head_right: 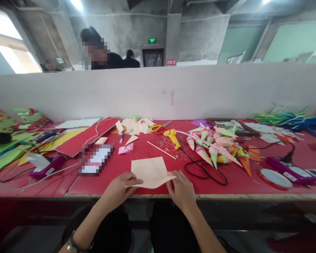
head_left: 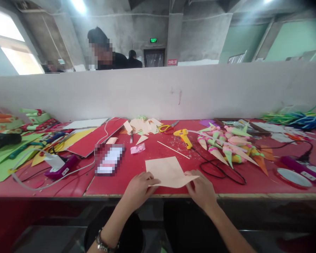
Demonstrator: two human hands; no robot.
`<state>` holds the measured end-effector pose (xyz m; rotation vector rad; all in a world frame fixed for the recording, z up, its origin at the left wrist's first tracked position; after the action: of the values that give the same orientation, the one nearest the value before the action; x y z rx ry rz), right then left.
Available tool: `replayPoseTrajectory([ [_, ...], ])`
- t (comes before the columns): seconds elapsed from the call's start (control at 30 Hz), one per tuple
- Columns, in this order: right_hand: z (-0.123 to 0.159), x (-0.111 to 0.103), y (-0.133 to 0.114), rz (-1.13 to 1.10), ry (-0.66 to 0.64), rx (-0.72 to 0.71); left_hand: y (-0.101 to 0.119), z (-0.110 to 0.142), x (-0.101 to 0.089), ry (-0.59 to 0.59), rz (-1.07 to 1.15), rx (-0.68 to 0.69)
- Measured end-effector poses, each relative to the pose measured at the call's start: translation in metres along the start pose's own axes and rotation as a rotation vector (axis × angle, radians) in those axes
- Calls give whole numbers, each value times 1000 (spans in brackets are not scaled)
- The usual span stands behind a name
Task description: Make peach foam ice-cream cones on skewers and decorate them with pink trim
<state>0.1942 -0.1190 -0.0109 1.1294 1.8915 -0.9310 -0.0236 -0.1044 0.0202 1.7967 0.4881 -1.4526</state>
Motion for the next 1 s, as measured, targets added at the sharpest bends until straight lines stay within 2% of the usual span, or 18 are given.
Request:
replayPoseTrajectory([
  [0.1,-3,0,3,-84,20,21,-1,5,0,59,108,-109],
  [0.17,-6,1,7,-196,-35,93,-3,7,2,92,196,-165],
  [0.33,-16,-2,13,-724,-175,370,-8,1,6,166,499,-299],
  [0.43,-23,-4,-4,-1061,-280,546,-5,-8,3,224,714,-360],
  [0.5,-32,-6,-22,-1270,-352,619,3,-14,-4,253,777,-306],
  [0.6,-47,-10,-46,-1555,-379,566,21,-24,-14,202,747,-96],
  [0.7,-57,-13,-55,-1675,-338,521,31,-28,-17,106,694,37],
  [0.83,-57,-13,-55,-1786,-190,529,26,-28,-14,93,671,-5],
  [1.0,-51,-10,-65,-1712,-128,481,25,-30,-12,56,626,-3],
])
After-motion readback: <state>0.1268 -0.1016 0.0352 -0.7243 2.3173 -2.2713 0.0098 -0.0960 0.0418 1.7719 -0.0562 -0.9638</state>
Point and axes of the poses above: each hand's wrist, its own z-axis away from the middle knuckle, its own x-axis out of the palm, y = z × x, the point moved 3 cm from there along -z, towards the middle knuckle, and after that the axes turned 11 degrees about -y, right-handed, at the moved point
